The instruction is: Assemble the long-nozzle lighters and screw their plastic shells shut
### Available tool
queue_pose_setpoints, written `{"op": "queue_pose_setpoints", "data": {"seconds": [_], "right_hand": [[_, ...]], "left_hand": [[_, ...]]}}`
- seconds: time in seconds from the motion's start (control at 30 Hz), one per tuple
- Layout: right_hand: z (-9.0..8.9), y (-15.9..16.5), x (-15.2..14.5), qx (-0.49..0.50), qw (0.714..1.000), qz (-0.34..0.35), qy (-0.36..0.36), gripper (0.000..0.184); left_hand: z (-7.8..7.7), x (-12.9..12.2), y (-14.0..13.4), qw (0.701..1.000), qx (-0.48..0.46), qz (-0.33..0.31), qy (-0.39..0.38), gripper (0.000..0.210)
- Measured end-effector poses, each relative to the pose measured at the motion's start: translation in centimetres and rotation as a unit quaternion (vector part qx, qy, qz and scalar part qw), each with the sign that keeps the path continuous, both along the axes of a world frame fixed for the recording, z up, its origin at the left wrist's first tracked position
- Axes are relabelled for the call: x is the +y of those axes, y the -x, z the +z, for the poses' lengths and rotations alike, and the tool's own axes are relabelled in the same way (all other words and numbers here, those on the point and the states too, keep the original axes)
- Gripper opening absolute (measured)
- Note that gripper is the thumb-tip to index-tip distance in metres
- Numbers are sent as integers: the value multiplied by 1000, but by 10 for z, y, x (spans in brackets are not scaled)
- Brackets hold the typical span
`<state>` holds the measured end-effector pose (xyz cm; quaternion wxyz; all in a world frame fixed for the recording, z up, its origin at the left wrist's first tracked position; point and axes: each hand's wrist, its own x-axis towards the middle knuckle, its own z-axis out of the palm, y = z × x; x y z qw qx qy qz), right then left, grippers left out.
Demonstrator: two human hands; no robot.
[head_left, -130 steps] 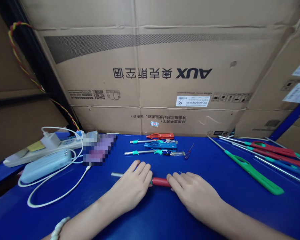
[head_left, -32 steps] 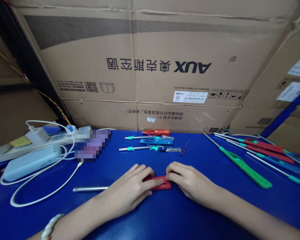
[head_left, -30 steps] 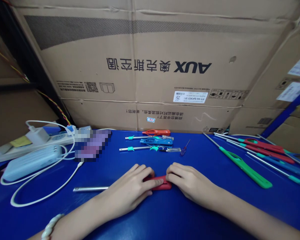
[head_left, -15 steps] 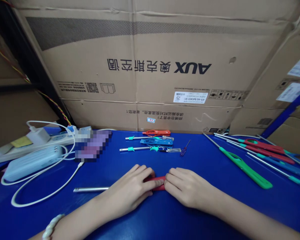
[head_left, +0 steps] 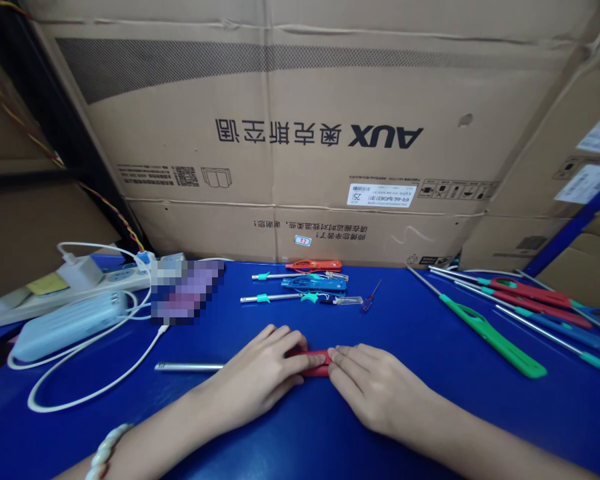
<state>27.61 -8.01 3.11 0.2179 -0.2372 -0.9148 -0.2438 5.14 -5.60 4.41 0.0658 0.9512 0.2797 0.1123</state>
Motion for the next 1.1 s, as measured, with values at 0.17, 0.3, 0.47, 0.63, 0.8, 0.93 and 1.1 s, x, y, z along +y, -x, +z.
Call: {"op": "queue_pose_setpoints", "data": {"seconds": [0.17, 0.3, 0.47, 0.63, 0.8, 0.93, 1.1], "right_hand": [[3, -1, 2, 17, 999, -7, 35, 30], [4, -2, 4, 11, 999, -6, 45, 28], [7, -7, 7, 41, 986, -30, 161, 21], [18, -11, 16, 197, 879, -84, 425, 19], [22, -29, 40, 241, 865, -88, 431, 16], [14, -52, 63, 44, 969, -188, 154, 25], [4, -61, 75, -36, 973, -198, 113, 25]], "left_hand": [[-1, 1, 2, 1000, 11, 8, 1, 44], [-2, 1, 2, 1000, 6, 8, -1, 46], [0, 2, 2, 1000, 3, 3, 6, 46], [-1, 2, 2, 1000, -20, -1, 5, 41], [-2, 2, 3, 1000, -13, 0, 6, 41], [0, -1, 1, 1000, -9, 3, 11, 41], [5, -4, -2, 1000, 6, 4, 12, 48]]}}
